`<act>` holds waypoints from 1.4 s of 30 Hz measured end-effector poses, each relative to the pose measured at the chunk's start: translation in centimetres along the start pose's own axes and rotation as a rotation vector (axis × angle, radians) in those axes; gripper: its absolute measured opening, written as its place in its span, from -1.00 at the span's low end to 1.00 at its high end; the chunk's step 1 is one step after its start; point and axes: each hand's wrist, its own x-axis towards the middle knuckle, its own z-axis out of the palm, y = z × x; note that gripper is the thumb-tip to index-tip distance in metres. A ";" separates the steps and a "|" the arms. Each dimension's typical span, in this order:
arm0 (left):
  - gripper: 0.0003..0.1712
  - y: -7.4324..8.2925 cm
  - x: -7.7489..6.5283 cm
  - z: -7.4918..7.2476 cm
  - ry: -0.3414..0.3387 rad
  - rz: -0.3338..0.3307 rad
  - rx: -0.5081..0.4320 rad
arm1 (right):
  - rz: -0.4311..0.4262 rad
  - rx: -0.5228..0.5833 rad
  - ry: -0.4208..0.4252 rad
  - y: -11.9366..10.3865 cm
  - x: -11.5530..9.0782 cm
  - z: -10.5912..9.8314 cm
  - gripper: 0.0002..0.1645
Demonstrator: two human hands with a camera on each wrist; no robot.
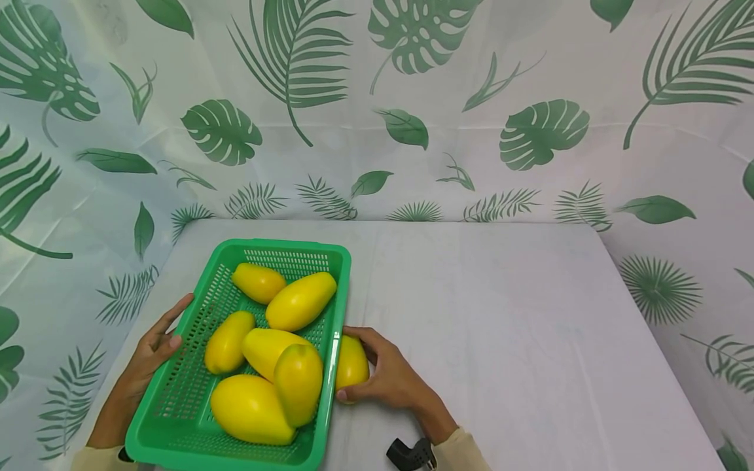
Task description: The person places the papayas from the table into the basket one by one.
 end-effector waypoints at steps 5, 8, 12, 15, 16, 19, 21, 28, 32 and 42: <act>-0.27 -0.2 -0.1 -0.1 0.008 -0.002 0.003 | -0.008 0.012 0.011 -0.1 0.0 -0.1 0.09; -0.27 -0.2 0.0 -0.1 0.016 -0.007 0.035 | -0.010 0.016 0.020 -0.1 -0.1 -0.3 0.07; -0.27 -0.1 0.1 0.1 0.021 -0.010 0.071 | -0.005 0.016 0.029 -0.1 -0.2 -0.4 0.06; -0.27 0.0 0.2 0.1 0.023 -0.009 0.078 | -0.004 0.014 0.036 -0.1 -0.3 -0.4 0.06; -0.27 -0.1 0.1 0.1 0.018 -0.007 0.074 | -0.004 0.013 0.037 -0.1 -0.3 -0.4 0.05; -0.27 -0.2 0.1 0.1 0.018 0.001 0.066 | -0.010 0.014 0.038 0.0 -0.3 -0.5 0.04; -0.27 -0.1 0.1 0.1 0.025 0.004 0.068 | -0.012 0.017 0.036 0.0 -0.3 -0.5 0.03; -0.28 -0.2 0.1 0.1 0.022 0.004 0.073 | -0.003 -0.020 0.047 0.0 -0.3 -0.5 0.00; -0.28 -0.2 0.1 0.0 0.017 -0.009 0.059 | 0.000 -0.031 0.047 0.1 -0.3 -0.5 -0.02; -0.28 -0.4 -0.1 -0.2 0.031 -0.013 0.087 | 0.002 -0.042 0.052 -0.1 -0.3 -0.4 -0.03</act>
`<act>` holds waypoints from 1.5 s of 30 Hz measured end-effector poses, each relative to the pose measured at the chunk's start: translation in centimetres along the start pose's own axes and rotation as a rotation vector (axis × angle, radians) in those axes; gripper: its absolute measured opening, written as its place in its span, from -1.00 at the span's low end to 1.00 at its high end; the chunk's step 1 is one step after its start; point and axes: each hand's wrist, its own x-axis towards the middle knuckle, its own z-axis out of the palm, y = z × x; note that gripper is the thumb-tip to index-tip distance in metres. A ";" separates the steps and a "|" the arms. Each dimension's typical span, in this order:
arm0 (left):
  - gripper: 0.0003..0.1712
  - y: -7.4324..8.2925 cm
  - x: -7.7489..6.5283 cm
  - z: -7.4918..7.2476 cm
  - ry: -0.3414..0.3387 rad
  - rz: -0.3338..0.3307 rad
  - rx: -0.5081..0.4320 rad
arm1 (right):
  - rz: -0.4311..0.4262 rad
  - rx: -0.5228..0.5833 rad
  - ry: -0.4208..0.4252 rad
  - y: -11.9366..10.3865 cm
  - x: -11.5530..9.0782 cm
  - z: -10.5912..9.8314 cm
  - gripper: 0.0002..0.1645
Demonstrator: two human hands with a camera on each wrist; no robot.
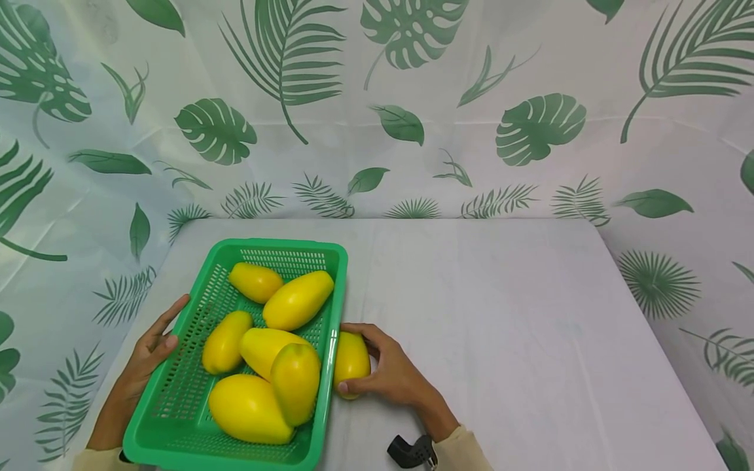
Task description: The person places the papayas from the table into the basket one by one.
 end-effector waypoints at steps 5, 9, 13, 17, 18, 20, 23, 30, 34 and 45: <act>-0.28 0.1 0.0 0.0 -0.029 0.006 -0.077 | -0.001 -0.009 0.007 -0.6 0.0 -0.2 -0.02; -0.28 0.2 0.1 0.1 -0.019 0.005 -0.060 | -0.020 -0.009 0.018 -1.5 0.0 -0.7 0.00; -0.28 0.3 0.0 0.2 -0.020 0.002 -0.077 | -0.046 -0.028 0.025 -2.4 0.2 -1.3 0.01; -0.28 0.3 -0.1 0.2 0.010 0.009 -0.040 | -0.046 -0.057 0.034 -2.9 0.3 -1.7 0.02; -0.29 0.3 -0.1 0.2 0.022 0.012 -0.022 | -0.044 -0.063 0.038 -3.0 0.3 -1.8 0.02; -0.29 0.3 0.0 0.2 0.038 0.008 0.020 | -0.042 -0.065 0.049 -3.2 0.3 -2.1 0.03; -0.29 0.4 0.1 0.1 0.039 0.014 0.036 | -0.053 -0.067 0.070 -3.8 0.3 -2.7 0.04; -0.29 0.4 0.0 0.1 0.014 0.021 0.014 | -0.093 -0.078 0.088 -6.0 0.5 -3.5 0.05; -0.29 0.3 0.0 0.2 0.031 0.029 0.010 | -0.115 -0.076 0.080 -7.0 0.7 -3.5 0.06; -0.29 0.4 -0.1 0.2 0.049 -0.014 0.015 | -0.155 -0.045 0.031 -9.2 1.6 -2.3 0.09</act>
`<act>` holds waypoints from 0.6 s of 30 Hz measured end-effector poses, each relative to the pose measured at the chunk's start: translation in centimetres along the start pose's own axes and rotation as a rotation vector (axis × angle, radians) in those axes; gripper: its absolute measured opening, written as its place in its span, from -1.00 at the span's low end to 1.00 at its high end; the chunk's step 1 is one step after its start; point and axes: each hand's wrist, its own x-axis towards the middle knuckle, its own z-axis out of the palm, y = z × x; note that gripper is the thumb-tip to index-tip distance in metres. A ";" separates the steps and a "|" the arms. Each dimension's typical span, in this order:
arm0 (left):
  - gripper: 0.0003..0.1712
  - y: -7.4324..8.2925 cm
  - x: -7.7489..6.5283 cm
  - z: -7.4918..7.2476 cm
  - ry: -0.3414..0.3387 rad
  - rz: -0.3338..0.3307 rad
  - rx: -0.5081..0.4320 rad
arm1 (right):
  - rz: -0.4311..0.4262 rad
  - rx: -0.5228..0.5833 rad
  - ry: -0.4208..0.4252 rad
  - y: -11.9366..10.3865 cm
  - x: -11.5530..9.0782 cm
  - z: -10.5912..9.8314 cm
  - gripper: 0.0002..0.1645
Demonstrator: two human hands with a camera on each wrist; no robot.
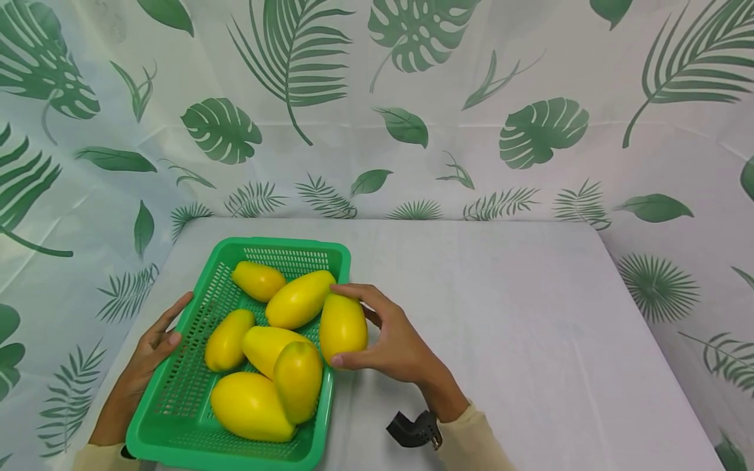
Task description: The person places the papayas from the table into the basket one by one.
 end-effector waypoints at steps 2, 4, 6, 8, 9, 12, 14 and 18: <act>-0.29 0.0 0.0 -0.1 -0.010 -0.001 -0.010 | -0.006 0.002 -0.008 -0.1 0.2 0.2 0.09; -0.28 -0.1 0.1 -0.2 -0.025 0.002 -0.028 | -0.014 0.006 -0.018 -0.3 0.4 0.5 0.08; -0.28 -0.1 0.1 -0.3 -0.035 0.004 -0.039 | -0.018 0.007 -0.029 -0.5 0.7 0.7 0.08; -0.27 -0.1 0.1 -0.3 -0.050 0.005 -0.060 | -0.021 0.005 -0.038 -0.7 0.9 1.0 0.08; -0.27 -0.1 0.1 -0.3 -0.055 0.004 -0.070 | -0.023 0.007 -0.043 -0.8 1.0 1.1 0.09; -0.27 -0.1 0.1 -0.3 -0.067 0.000 -0.103 | -0.030 0.012 -0.055 -1.0 1.2 1.4 0.09; -0.27 -0.1 0.1 -0.3 -0.070 0.005 -0.111 | -0.034 0.018 -0.063 -1.2 1.4 1.6 0.09; -0.28 0.0 0.0 -0.2 -0.054 0.006 -0.083 | -0.037 0.024 -0.078 -1.4 1.8 1.9 0.08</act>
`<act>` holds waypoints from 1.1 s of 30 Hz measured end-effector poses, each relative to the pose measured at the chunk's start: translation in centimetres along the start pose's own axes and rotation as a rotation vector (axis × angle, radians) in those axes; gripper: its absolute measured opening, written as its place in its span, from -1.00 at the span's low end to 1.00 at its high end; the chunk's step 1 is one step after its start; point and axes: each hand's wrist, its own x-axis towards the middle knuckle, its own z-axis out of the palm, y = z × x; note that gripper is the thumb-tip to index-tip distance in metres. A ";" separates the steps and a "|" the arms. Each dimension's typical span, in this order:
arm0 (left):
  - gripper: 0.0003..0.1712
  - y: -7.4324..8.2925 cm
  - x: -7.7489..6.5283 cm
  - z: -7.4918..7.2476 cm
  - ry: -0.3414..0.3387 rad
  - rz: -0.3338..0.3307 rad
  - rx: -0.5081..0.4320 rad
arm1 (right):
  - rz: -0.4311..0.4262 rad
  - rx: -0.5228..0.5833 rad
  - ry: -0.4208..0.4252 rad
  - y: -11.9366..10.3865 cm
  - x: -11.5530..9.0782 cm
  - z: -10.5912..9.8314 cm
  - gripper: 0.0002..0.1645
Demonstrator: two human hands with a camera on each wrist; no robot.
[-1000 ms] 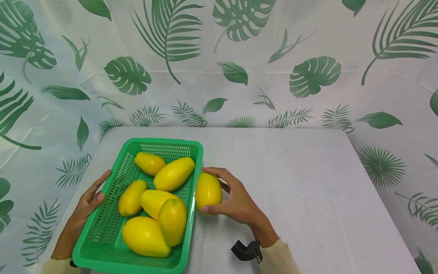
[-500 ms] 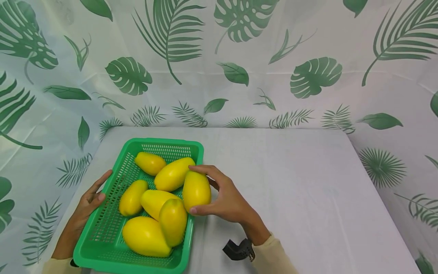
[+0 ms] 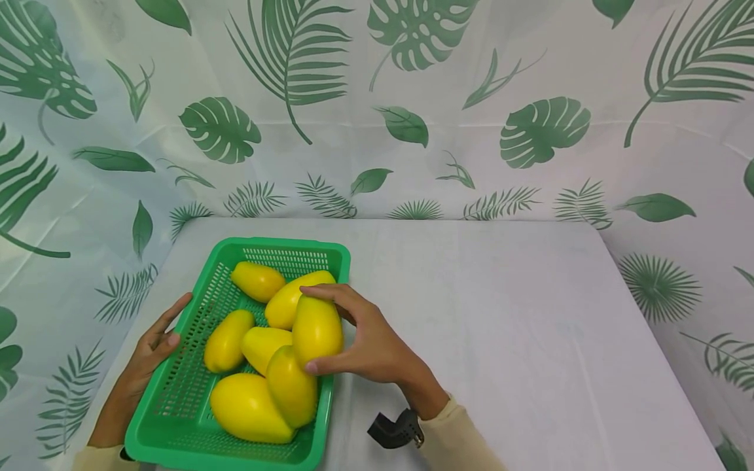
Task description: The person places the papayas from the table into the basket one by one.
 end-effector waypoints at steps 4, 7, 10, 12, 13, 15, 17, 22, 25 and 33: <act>-0.28 0.1 0.1 0.1 0.007 0.004 0.015 | -0.016 0.007 -0.013 0.0 0.4 0.3 0.09; -0.28 0.1 0.1 0.2 -0.013 0.013 -0.022 | -0.024 0.015 -0.021 0.0 0.6 0.5 0.09; -0.27 0.2 0.1 0.1 -0.035 0.021 -0.064 | -0.027 0.024 -0.030 0.1 0.8 0.7 0.08; -0.27 0.2 0.1 0.2 -0.031 0.022 -0.058 | -0.031 0.031 -0.036 0.1 0.9 0.8 0.08; -0.27 0.2 0.1 0.2 -0.028 0.021 -0.056 | -0.034 0.034 -0.039 0.1 0.9 0.8 0.08; -0.28 0.1 0.2 0.2 -0.023 0.021 -0.045 | -0.041 0.041 -0.041 0.2 1.0 0.9 0.07; -0.28 0.1 0.2 0.2 -0.015 0.013 -0.037 | -0.047 0.046 -0.039 0.3 1.0 0.9 0.07; -0.27 0.1 0.2 0.2 -0.011 -0.003 -0.045 | -0.059 0.048 -0.037 0.5 0.9 0.8 0.05; -0.28 0.1 0.1 0.2 0.007 0.000 -0.004 | -0.055 0.045 -0.034 0.6 0.9 0.8 0.05; -0.29 0.1 0.0 0.3 0.041 0.011 0.086 | -0.051 0.046 -0.017 0.9 0.6 0.7 0.03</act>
